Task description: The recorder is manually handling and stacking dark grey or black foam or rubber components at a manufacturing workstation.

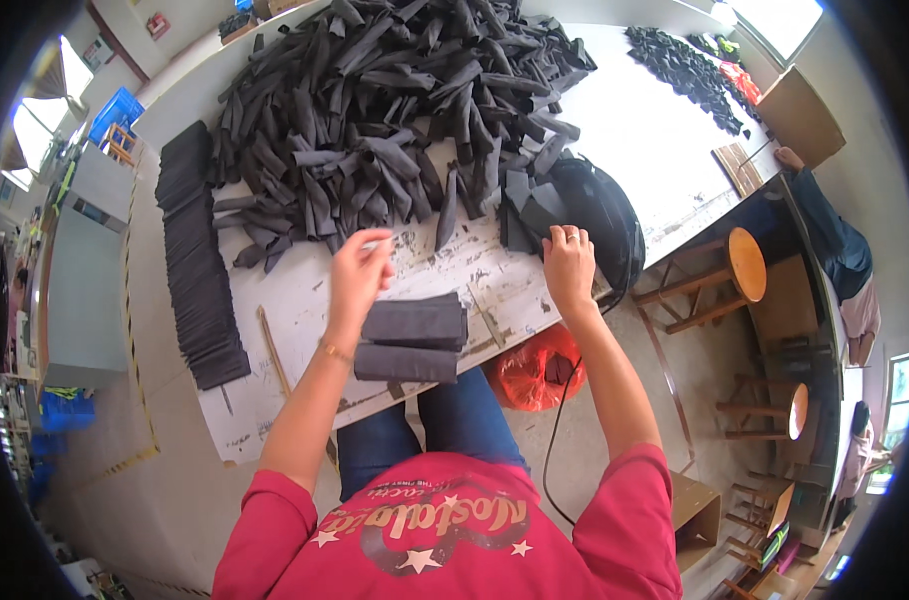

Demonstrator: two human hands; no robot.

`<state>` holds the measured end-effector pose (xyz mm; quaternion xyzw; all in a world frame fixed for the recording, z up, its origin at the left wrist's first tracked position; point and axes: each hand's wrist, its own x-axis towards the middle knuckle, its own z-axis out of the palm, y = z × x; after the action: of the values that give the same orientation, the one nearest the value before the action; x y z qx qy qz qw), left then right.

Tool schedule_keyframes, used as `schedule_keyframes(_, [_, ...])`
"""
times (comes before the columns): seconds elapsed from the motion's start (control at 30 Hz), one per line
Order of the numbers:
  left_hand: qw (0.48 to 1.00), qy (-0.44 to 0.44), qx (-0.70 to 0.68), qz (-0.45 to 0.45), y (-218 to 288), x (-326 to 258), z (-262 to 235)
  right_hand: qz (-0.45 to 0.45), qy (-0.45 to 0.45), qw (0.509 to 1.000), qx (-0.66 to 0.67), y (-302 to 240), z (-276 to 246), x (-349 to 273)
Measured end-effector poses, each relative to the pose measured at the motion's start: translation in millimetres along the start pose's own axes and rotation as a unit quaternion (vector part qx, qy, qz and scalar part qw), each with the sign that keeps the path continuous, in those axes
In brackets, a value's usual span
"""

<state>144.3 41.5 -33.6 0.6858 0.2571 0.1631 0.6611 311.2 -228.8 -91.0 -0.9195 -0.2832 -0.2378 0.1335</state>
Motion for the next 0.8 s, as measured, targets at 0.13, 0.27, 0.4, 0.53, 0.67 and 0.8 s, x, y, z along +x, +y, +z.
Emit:
schedule_keyframes(0.13, [0.996,-0.024,0.043,-0.072,-7,66,69,-0.026,-0.040,0.992,-0.117,1,11,6])
schedule_keyframes(0.27, [0.990,-0.008,0.132,-0.054,-30,94,101,-0.081,-0.089,0.971,-0.206,8,28,-1])
schedule_keyframes(0.4, [0.989,-0.017,0.146,0.007,-38,96,95,-0.122,-0.034,0.968,-0.215,9,34,0])
schedule_keyframes(0.53, [0.981,-0.051,0.155,0.104,-10,69,76,-0.090,-0.010,0.983,-0.158,17,27,8])
schedule_keyframes(0.67, [0.989,-0.059,0.071,0.114,-14,40,48,-0.073,0.071,0.990,-0.102,16,14,21])
schedule_keyframes(0.8, [0.985,-0.063,-0.159,0.022,-10,2,24,-0.040,0.101,0.981,0.160,-10,-44,37])
